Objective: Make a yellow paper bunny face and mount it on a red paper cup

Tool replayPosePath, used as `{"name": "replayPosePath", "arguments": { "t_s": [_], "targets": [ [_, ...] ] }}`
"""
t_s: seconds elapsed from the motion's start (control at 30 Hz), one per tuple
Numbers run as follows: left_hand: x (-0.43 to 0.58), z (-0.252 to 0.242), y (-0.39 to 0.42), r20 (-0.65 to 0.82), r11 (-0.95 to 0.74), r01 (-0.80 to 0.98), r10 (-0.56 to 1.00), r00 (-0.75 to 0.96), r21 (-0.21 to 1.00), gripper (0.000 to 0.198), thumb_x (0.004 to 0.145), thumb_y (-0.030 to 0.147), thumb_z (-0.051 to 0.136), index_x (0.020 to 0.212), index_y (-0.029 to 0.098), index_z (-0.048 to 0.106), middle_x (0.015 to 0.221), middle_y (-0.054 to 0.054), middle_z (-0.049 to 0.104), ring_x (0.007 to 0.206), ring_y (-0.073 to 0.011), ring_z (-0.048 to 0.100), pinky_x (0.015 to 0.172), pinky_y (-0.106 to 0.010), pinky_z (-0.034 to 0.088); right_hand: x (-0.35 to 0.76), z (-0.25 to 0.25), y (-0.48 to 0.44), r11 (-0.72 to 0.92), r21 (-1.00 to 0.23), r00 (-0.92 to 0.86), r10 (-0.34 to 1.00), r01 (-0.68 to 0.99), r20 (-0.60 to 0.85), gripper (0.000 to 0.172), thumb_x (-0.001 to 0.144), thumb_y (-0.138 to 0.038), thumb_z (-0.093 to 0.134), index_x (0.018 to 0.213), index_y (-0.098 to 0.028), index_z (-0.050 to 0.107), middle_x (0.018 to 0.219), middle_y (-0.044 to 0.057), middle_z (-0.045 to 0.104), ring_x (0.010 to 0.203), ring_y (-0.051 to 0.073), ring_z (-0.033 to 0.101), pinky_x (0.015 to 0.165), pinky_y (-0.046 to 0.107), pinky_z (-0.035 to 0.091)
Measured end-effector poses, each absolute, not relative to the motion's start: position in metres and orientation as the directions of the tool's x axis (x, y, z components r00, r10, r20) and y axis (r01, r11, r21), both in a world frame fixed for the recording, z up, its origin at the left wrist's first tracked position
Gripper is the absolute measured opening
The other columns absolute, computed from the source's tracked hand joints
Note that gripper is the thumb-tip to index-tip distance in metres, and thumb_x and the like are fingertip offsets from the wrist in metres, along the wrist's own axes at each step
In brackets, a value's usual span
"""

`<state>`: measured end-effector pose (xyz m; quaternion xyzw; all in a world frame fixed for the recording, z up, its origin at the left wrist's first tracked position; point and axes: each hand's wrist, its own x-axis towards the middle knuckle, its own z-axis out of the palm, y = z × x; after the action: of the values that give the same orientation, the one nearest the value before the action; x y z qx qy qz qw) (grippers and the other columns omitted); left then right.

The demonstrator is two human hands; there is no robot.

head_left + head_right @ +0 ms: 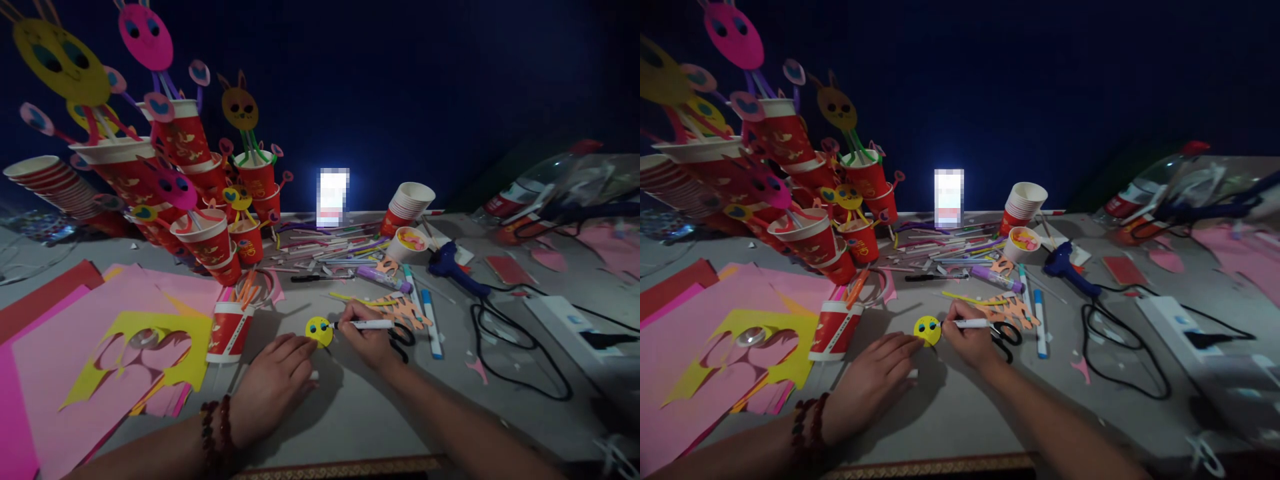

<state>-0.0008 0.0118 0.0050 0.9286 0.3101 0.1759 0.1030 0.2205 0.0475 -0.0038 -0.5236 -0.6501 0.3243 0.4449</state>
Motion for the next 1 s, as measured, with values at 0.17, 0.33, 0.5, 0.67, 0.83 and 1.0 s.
{"name": "replayPosePath", "arguments": {
  "t_s": [0.17,0.33,0.5,0.67,0.83,1.0],
  "targets": [
    [-0.001,0.005,0.011,0.244,-0.781,0.548,0.618,0.747,0.301,0.012,0.095,0.026,0.054,0.098,0.018,0.062,0.127,-0.008,0.065,0.118,-0.0235,0.057,0.103,-0.044,0.045,0.22,-0.005,0.048,0.248,-0.893,-0.061,0.968,0.376,0.243,0.015,0.074,-0.019,0.05,0.059,-0.022,0.045,0.056,-0.004,0.048,0.053,0.014,0.044,0.053,0.025,0.033],
    [-0.001,0.005,0.011,0.262,-0.786,0.542,0.613,0.745,0.296,0.013,0.096,0.026,0.052,0.099,0.018,0.063,0.126,-0.008,0.065,0.118,-0.0232,0.057,0.103,-0.043,0.045,0.22,-0.005,0.048,0.259,-0.894,-0.075,0.966,0.365,0.249,0.016,0.073,-0.019,0.051,0.059,-0.022,0.045,0.056,-0.004,0.049,0.053,0.014,0.045,0.053,0.025,0.034],
    [0.0,0.008,0.011,0.271,-0.79,0.545,0.61,0.745,0.282,0.012,0.095,0.025,0.053,0.094,0.018,0.062,0.127,-0.007,0.065,0.117,-0.0238,0.058,0.102,-0.043,0.046,0.22,-0.005,0.047,0.203,-0.922,-0.015,0.978,0.33,0.21,0.012,0.08,-0.022,0.054,0.069,-0.022,0.049,0.058,-0.005,0.049,0.052,0.013,0.044,0.051,0.024,0.035],
    [0.0,0.009,0.01,0.278,-0.79,0.54,0.609,0.743,0.289,0.009,0.094,0.024,0.056,0.095,0.017,0.062,0.124,-0.007,0.067,0.117,-0.024,0.058,0.1,-0.042,0.048,0.22,-0.004,0.044,0.179,-0.944,-0.007,0.983,0.278,0.185,0.009,0.087,-0.03,0.058,0.085,-0.023,0.052,0.068,-0.003,0.056,0.058,0.015,0.053,0.053,0.025,0.041],
    [0.0,0.01,0.01,0.284,-0.779,0.537,0.621,0.731,0.324,0.009,0.095,0.024,0.055,0.092,0.018,0.061,0.126,-0.007,0.066,0.119,-0.0245,0.057,0.1,-0.043,0.048,0.221,0.008,0.035,0.432,-0.838,-0.076,0.898,0.333,0.433,0.009,0.086,-0.019,0.059,0.093,-0.024,0.059,0.087,0.003,0.065,0.08,0.02,0.061,0.074,0.033,0.048],
    [0.0,0.008,0.01,0.298,-0.765,0.529,0.635,0.713,0.368,0.007,0.094,0.022,0.056,0.097,0.017,0.06,0.125,-0.007,0.066,0.121,-0.0246,0.055,0.099,-0.042,0.049,0.227,0.018,0.027,0.493,-0.809,-0.129,0.868,0.32,0.479,0.01,0.08,-0.013,0.057,0.08,-0.024,0.059,0.07,0.0,0.061,0.063,0.018,0.057,0.06,0.03,0.044]
  ]
}}
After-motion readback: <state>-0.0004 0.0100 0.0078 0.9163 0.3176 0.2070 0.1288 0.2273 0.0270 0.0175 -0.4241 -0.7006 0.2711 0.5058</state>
